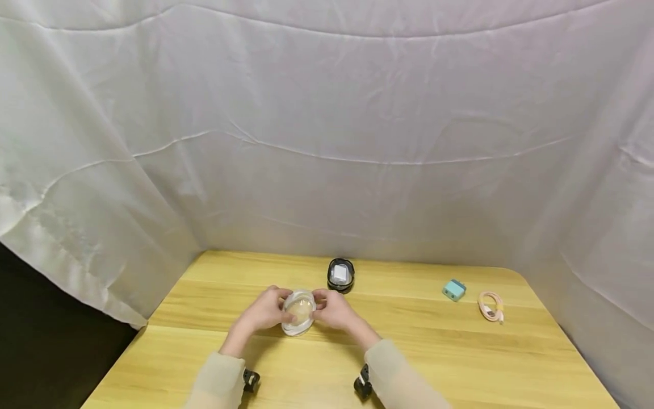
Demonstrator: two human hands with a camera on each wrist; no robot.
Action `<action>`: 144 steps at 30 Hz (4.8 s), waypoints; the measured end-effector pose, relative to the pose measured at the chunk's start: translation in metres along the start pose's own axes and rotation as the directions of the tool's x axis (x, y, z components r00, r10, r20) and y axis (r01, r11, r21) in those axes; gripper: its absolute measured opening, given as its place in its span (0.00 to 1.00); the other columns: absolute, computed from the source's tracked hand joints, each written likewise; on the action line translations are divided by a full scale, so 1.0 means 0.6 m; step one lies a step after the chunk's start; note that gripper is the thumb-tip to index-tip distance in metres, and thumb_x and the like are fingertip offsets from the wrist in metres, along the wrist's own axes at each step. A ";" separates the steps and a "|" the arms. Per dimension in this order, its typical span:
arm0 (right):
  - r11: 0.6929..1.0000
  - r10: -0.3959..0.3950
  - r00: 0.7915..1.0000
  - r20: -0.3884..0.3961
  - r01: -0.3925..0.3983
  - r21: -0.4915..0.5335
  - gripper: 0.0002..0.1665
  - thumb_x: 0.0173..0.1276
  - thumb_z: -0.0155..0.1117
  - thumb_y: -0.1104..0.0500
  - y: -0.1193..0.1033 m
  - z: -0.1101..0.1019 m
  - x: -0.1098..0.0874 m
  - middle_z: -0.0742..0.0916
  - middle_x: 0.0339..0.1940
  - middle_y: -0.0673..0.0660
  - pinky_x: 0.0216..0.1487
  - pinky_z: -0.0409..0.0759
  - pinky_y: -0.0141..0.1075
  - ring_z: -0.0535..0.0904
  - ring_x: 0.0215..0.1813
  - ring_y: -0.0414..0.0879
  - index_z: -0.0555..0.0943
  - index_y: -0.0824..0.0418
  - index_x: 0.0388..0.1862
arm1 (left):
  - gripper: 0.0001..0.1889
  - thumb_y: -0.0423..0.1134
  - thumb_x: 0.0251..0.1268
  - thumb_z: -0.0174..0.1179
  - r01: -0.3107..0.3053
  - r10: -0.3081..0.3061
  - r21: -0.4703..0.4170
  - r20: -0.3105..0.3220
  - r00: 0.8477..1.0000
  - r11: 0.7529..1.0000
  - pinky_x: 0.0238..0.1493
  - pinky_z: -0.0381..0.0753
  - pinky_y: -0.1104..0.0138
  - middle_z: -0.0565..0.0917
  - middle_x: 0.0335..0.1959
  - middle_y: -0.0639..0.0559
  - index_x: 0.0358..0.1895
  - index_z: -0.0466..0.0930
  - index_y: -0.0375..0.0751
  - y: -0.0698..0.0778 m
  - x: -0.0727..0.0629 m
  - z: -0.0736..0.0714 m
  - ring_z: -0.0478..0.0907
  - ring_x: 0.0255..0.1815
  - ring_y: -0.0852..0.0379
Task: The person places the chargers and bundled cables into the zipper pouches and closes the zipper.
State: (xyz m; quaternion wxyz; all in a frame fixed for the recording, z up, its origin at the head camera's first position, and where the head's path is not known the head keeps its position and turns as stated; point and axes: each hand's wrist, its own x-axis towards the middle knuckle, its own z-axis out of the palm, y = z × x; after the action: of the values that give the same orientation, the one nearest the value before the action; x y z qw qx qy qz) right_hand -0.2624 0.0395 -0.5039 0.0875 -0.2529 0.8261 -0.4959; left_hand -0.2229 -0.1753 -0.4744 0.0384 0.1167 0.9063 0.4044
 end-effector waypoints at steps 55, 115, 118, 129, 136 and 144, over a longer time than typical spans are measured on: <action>0.986 0.035 0.990 0.139 -0.011 -0.169 0.33 0.59 0.78 0.67 0.017 -0.133 -0.178 0.89 0.42 0.60 0.26 0.85 0.34 0.84 0.33 0.43 0.79 0.74 0.63 | 0.34 0.50 0.45 0.83 -0.299 0.229 0.370 0.222 0.948 0.880 0.68 0.76 0.42 0.71 0.76 0.45 0.60 0.85 0.51 0.139 -0.027 0.148 0.66 0.76 0.45; 0.972 -0.014 0.986 0.165 0.052 -0.231 0.32 0.58 0.78 0.69 0.015 -0.136 -0.177 0.89 0.51 0.65 0.43 0.88 0.34 0.88 0.44 0.52 0.81 0.72 0.62 | 0.42 0.44 0.52 0.78 -0.288 0.294 -0.058 0.252 0.922 0.956 0.63 0.77 0.43 0.69 0.68 0.46 0.74 0.73 0.52 0.104 -0.008 0.112 0.73 0.64 0.42; 0.971 -0.014 0.985 0.174 0.054 -0.231 0.32 0.61 0.77 0.66 0.016 -0.145 -0.179 0.89 0.53 0.65 0.46 0.88 0.36 0.88 0.46 0.52 0.79 0.72 0.64 | 0.41 0.44 0.51 0.78 -0.304 0.303 -0.037 0.254 0.918 0.952 0.63 0.77 0.42 0.69 0.68 0.46 0.73 0.74 0.52 0.105 -0.005 0.114 0.72 0.64 0.42; 0.987 -0.083 0.996 0.012 0.084 -0.136 0.31 0.74 0.69 0.60 0.027 -0.208 -0.192 0.80 0.67 0.71 0.62 0.83 0.55 0.80 0.63 0.66 0.74 0.72 0.70 | 0.42 0.47 0.51 0.79 -0.291 0.282 0.000 0.245 0.927 0.957 0.62 0.76 0.40 0.69 0.70 0.44 0.74 0.74 0.51 0.114 -0.002 0.116 0.71 0.65 0.41; 0.978 -0.176 0.962 -0.208 0.146 -0.152 0.32 0.73 0.70 0.63 0.056 -0.264 -0.200 0.78 0.70 0.71 0.66 0.78 0.60 0.76 0.68 0.69 0.73 0.70 0.72 | 0.43 0.48 0.51 0.79 -0.285 0.277 -0.001 0.242 0.930 0.959 0.64 0.75 0.39 0.68 0.70 0.44 0.74 0.73 0.50 0.109 0.001 0.117 0.70 0.66 0.41; 0.950 -0.177 0.910 -0.376 0.057 -0.308 0.32 0.75 0.68 0.60 0.102 -0.341 -0.214 0.77 0.70 0.72 0.65 0.78 0.61 0.74 0.69 0.70 0.71 0.70 0.73 | 0.43 0.47 0.50 0.80 -0.282 0.273 0.009 0.232 0.934 0.959 0.64 0.75 0.38 0.69 0.70 0.45 0.74 0.74 0.50 0.112 -0.001 0.119 0.70 0.67 0.44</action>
State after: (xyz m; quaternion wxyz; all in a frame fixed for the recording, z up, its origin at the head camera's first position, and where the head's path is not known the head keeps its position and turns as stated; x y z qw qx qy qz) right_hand -0.2533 0.2863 -0.4693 -0.1509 -0.2061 0.8733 -0.4149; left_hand -0.1982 -0.0804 -0.4725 0.0826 0.2900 0.8785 0.3705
